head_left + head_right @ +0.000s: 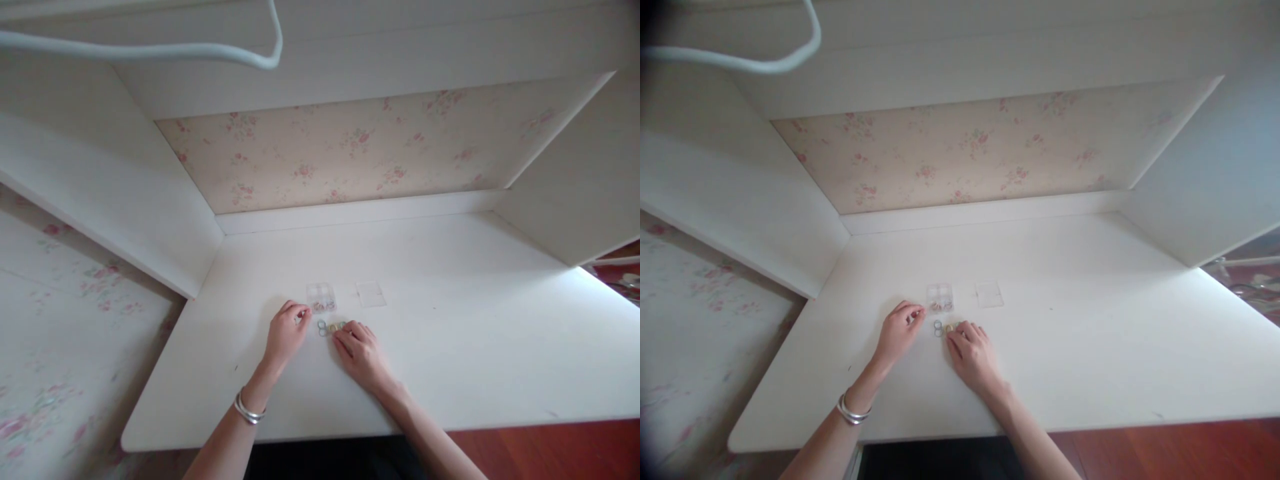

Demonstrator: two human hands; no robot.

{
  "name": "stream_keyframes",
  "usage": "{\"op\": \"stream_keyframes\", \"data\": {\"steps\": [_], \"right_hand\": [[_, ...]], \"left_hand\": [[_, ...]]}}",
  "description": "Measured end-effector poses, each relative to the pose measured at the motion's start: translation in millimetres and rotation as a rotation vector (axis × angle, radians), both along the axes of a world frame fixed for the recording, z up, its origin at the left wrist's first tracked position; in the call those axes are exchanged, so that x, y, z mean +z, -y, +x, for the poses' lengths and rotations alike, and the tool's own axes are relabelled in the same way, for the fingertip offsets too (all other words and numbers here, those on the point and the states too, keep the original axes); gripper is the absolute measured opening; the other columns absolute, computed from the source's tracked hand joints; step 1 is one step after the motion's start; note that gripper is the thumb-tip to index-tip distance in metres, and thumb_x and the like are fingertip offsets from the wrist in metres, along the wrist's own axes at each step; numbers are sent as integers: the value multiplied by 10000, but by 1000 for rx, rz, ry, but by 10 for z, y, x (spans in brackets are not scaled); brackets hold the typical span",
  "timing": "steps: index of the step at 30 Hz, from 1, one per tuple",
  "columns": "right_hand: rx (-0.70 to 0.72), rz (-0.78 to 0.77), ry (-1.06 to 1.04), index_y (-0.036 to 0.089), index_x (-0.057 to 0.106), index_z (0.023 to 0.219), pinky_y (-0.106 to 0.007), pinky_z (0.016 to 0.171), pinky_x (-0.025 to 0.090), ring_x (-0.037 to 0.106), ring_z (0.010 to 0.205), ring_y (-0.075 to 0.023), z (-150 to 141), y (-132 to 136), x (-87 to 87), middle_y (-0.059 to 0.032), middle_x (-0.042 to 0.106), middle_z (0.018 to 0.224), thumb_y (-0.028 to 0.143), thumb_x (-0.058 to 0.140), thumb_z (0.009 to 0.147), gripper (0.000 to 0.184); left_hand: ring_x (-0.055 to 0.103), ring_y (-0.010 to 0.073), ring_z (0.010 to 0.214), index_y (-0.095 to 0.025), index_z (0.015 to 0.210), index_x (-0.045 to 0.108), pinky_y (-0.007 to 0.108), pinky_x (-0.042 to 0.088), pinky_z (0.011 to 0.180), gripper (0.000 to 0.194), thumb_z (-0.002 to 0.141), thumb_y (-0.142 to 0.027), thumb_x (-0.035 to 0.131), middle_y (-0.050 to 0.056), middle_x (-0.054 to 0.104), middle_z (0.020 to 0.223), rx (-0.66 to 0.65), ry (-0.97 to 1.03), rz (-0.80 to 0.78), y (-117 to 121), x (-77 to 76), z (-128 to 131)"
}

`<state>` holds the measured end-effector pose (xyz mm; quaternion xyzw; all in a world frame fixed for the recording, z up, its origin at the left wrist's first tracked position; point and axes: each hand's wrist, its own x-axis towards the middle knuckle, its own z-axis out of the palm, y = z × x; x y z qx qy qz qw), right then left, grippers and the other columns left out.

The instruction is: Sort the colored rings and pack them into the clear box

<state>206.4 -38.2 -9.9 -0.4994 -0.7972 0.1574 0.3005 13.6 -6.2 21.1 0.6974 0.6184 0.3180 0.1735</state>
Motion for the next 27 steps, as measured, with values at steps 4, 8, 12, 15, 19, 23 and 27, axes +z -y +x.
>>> {"op": "stream_keyframes", "data": {"steps": [4, 8, 12, 15, 19, 23, 27], "right_hand": [[62, 17, 146, 234, 646, 940, -315, 726, 411, 535, 818, -183, -175, 6, 74, -58, 599, 897, 252, 477, 887, 178], [73, 15, 222, 227, 646, 874, -306, 701, 396, 524, 780, -176, -281, -42, 75, -52, 592, 841, 222, 466, 895, 182], [86, 39, 250, 218, 632, 822, -312, 703, 395, 517, 783, -183, -326, -48, 44, -59, 581, 822, 176, 450, 893, 199], [97, 38, 253, 213, 620, 825, -322, 707, 406, 519, 793, -193, -345, -24, 22, -64, 577, 832, 171, 442, 893, 195], [76, -18, 120, 212, 616, 843, -314, 710, 435, 532, 774, -179, -326, -29, 30, -59, 573, 846, 201, 413, 913, 216], [4, -36, -79, 210, 633, 880, -293, 693, 455, 550, 767, -167, -245, -159, 101, -57, 568, 837, 258, 402, 922, 239], [-93, 15, -163, 208, 639, 869, -294, 718, 452, 554, 778, -167, -185, -375, 173, -52, 567, 839, 300, 429, 910, 234]], "left_hand": [[593, 126, 735, -194, 844, 657, 231, 463, 687, 221, 876, -282, 457, 24, 631, 834, 4, 61, -66, 144, -139, -120], [581, 118, 706, -192, 834, 655, 230, 462, 692, 219, 876, -278, 457, 19, 627, 818, -35, 102, -120, 224, -193, -145], [583, 125, 722, -194, 827, 660, 239, 462, 714, 213, 871, -270, 465, 24, 628, 818, -56, 105, -145, 244, -175, -155], [586, 132, 757, -198, 836, 661, 242, 464, 721, 207, 872, -272, 471, 27, 627, 826, -71, 102, -139, 247, -164, -155], [593, 136, 803, -211, 897, 661, 248, 473, 753, 200, 879, -251, 466, 34, 630, 884, -119, 95, -126, 259, -139, -114], [600, 135, 838, -238, 994, 651, 244, 476, 781, 217, 880, -248, 467, 33, 616, 965, -223, 43, -154, 252, -115, -43], [602, 128, 817, -265, 988, 658, 234, 469, 761, 211, 878, -256, 478, 11, 604, 962, -247, -86, -162, 205, -143, 2]]}}
